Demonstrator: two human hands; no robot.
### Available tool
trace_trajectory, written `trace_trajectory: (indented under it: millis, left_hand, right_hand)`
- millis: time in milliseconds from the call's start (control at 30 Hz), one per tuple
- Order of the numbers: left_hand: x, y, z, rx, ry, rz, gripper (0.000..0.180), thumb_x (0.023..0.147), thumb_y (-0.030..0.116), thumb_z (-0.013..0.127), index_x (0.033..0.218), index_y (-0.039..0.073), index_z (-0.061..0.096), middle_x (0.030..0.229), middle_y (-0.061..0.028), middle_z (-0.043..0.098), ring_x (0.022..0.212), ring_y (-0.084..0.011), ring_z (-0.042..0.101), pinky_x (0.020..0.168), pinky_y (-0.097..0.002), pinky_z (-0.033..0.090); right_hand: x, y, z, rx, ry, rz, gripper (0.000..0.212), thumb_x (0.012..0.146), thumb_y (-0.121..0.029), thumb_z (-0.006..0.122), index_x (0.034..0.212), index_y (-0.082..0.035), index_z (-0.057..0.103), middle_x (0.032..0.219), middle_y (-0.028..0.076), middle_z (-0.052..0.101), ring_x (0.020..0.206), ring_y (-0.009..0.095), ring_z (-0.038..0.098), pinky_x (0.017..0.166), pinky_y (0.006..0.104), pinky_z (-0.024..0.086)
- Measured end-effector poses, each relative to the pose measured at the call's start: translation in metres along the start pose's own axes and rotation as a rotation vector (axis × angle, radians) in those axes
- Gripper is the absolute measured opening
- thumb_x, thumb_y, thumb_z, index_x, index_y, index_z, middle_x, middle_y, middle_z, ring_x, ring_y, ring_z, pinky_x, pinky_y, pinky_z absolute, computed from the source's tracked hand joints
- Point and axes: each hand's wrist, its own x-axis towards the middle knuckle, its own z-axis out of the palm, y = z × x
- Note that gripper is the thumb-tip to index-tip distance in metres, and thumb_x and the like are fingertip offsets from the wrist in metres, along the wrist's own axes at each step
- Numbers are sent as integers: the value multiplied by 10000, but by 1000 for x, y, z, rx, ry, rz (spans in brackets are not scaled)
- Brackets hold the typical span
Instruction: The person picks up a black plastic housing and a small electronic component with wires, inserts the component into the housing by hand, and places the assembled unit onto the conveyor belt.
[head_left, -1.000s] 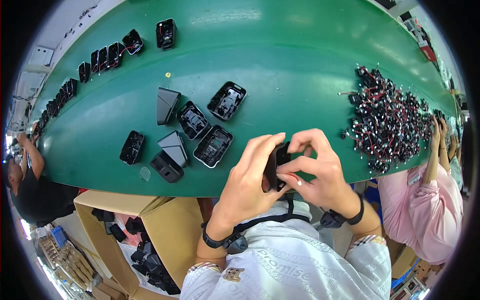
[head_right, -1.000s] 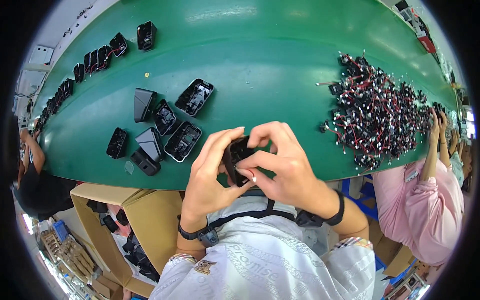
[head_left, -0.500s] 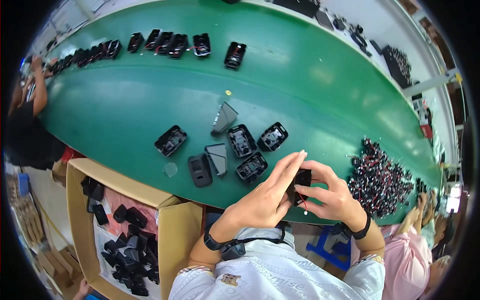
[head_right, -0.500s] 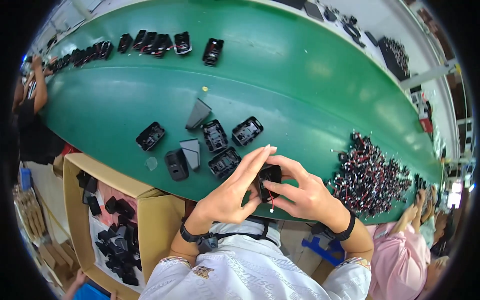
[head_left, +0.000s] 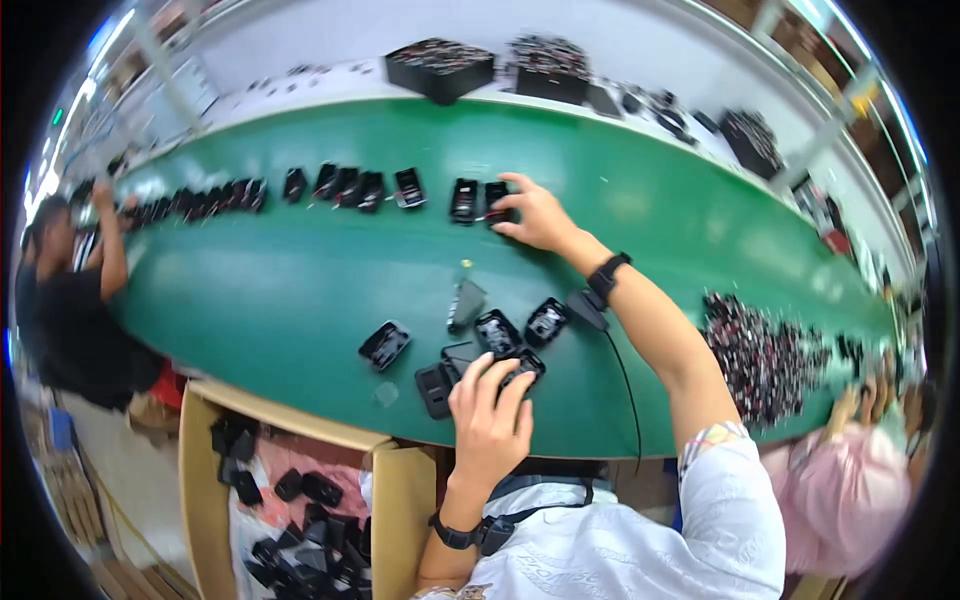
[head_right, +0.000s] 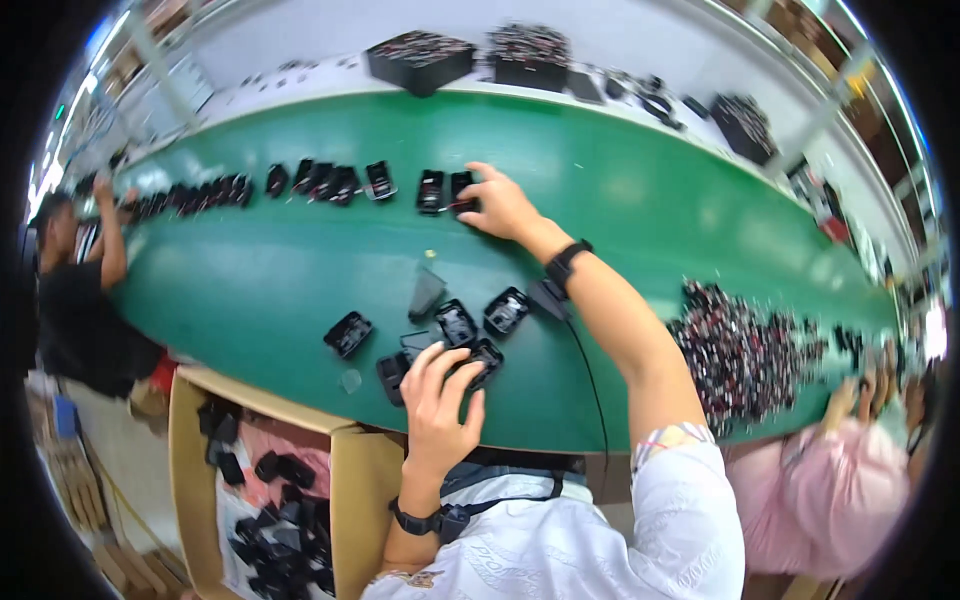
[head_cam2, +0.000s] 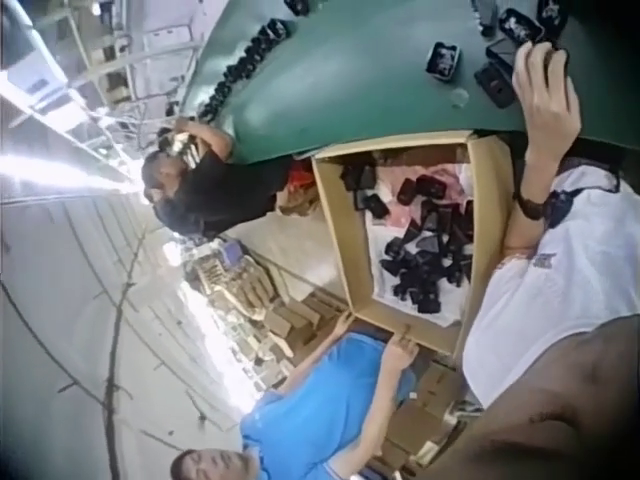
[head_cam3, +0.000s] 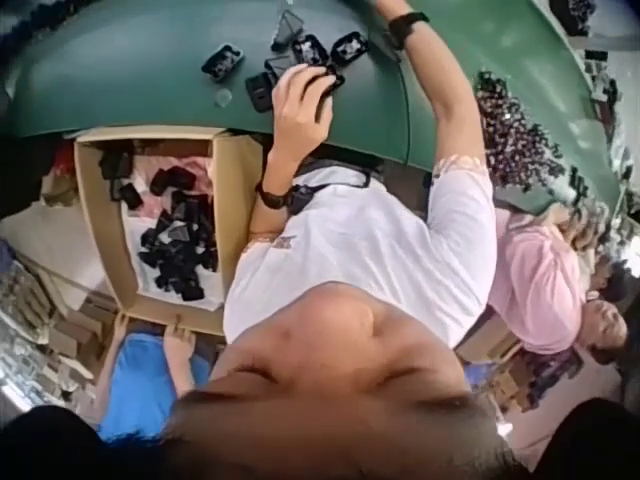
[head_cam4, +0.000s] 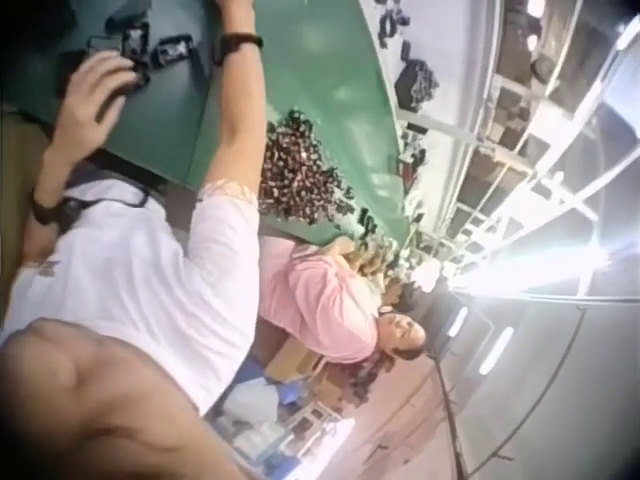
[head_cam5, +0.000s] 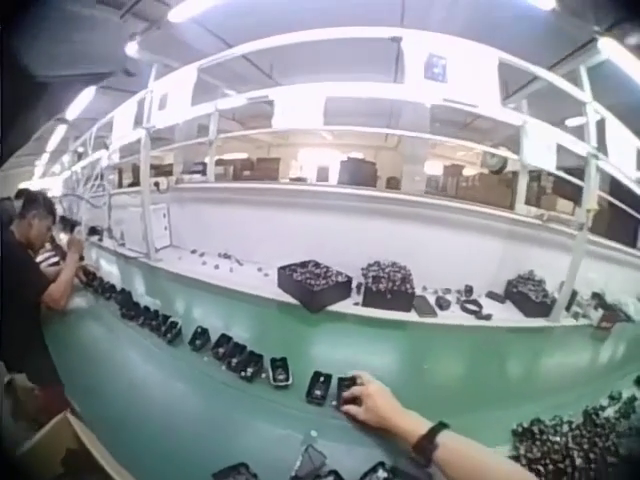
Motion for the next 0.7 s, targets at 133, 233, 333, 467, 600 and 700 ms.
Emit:
trace_trajectory:
  millis: [133,233,333,467,600,700]
  left_hand:
    - [-1,-2,9,69,-55,36,414,797,107,741,1204,87,669,1354,-126,586,1342,-385,484,1075,-502,354]
    - [-8,-12,12,92,-44,-15,463,797,139,754,1243,78,645,1394,-159,560,1354,-410,470,1100,-520,337]
    - [-5,-4,18,156,-98,2,407,820,142,742,1214,83,663,1394,-148,581,1323,-376,513,1056,-499,357]
    - [-4,-1,21,116,-142,27,244,811,33,734,1050,79,714,1264,-117,642,1243,-351,576,1030,-483,390]
    - [-8,3,35,10,-166,26,275,778,7,759,1040,70,706,1139,-104,647,1174,-347,602,1015,-479,424]
    - [-7,0,38,-8,-152,43,361,749,16,791,1092,72,692,1170,-124,624,1149,-359,600,991,-476,453]
  right_hand:
    - [-10,-6,-16,-112,11,-193,638,745,-291,876,1317,-106,663,1527,213,443,1260,405,569,1065,468,485]
    - [-58,-31,-86,-123,9,-148,538,807,-262,833,1277,-84,643,1438,197,520,1206,398,593,1007,468,513]
    - [-174,-58,-190,-136,-38,33,326,850,-208,781,1127,-77,671,1151,130,653,1017,346,659,862,433,551]
    - [-303,-87,-201,-293,-313,381,235,822,-170,773,1026,-77,705,914,101,679,799,312,686,696,421,561]
    - [-333,-98,-167,-397,-168,352,250,797,-170,799,1017,-91,709,931,64,672,835,278,651,755,383,548]
    - [-335,-83,-148,-371,-59,339,233,799,-138,800,1004,-79,707,928,59,673,827,262,618,756,369,526]
